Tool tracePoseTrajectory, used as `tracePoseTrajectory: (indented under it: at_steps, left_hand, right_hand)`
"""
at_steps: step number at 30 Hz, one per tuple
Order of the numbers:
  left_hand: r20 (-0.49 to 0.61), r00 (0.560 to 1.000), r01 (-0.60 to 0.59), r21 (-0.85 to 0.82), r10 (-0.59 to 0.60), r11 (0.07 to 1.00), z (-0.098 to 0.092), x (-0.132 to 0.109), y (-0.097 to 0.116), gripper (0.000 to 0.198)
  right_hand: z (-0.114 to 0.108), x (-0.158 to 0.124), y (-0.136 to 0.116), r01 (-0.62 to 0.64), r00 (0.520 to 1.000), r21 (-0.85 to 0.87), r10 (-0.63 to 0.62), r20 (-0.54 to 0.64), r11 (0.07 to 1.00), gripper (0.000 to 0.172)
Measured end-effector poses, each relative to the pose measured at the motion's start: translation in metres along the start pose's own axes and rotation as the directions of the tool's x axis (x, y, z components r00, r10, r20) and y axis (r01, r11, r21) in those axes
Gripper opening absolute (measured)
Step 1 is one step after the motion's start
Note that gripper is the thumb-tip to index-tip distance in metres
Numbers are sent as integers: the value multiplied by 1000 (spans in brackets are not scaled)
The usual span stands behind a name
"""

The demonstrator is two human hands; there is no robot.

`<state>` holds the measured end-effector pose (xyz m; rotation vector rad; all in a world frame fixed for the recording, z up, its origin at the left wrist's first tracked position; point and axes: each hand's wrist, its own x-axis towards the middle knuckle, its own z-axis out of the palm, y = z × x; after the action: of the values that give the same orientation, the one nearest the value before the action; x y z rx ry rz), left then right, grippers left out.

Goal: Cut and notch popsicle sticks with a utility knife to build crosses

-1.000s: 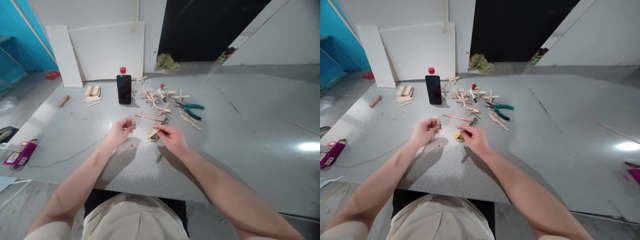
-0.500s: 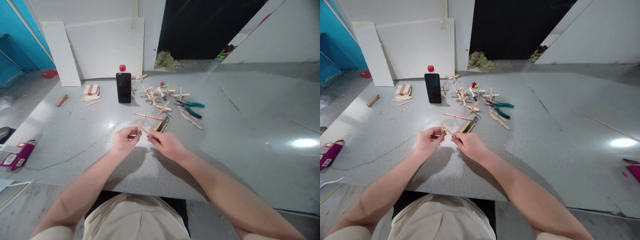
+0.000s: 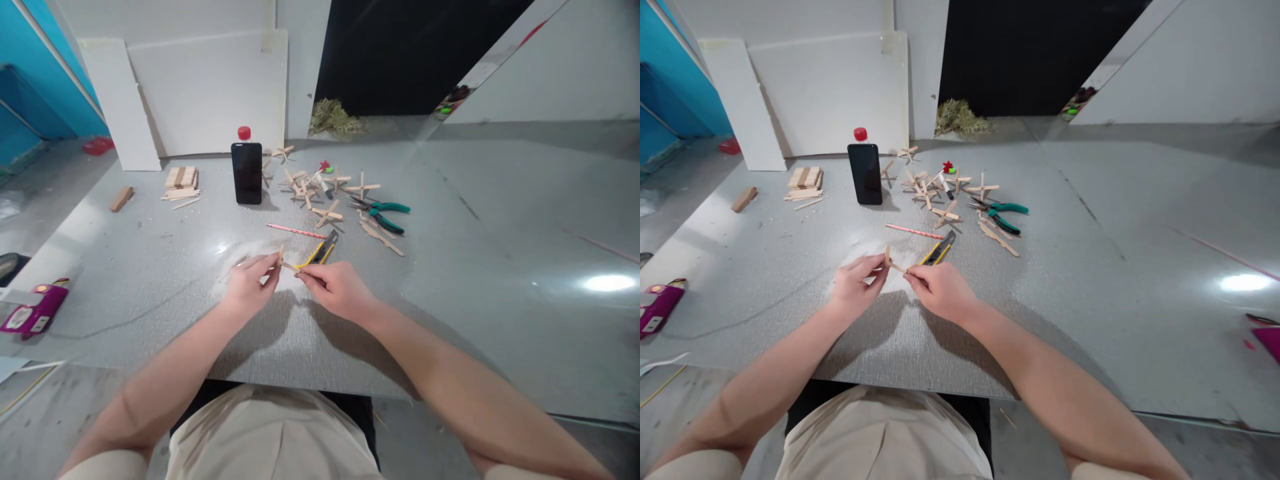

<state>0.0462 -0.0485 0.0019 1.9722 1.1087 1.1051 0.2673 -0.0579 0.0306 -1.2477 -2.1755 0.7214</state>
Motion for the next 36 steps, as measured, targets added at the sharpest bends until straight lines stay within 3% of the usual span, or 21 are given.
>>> tracePoseTrajectory:
  at_steps: [5,12,18,30,36]
  left_hand:
    - [122,992,-4,-37,8,999,-7,4,1,29]
    - [208,973,134,-146,-102,980,-6,0,-11,32]
    - [174,976,154,-144,-129,977,-6,-2,-13,30]
    - [205,977,86,-95,-65,992,-4,-2,7,25]
    - [184,979,103,-107,-82,989,-7,-1,9,25]
  right_hand:
    - [-8,1,4,-24,1000,85,23,16,996,31]
    - [-11,-2,2,-25,1000,204,23,10,979,18]
    - [-5,-6,-3,-21,1000,255,26,-16,967,15]
    - [7,-9,-10,37,999,256,-36,-10,966,12]
    - [1,-9,-15,48,999,224,-46,-15,973,14]
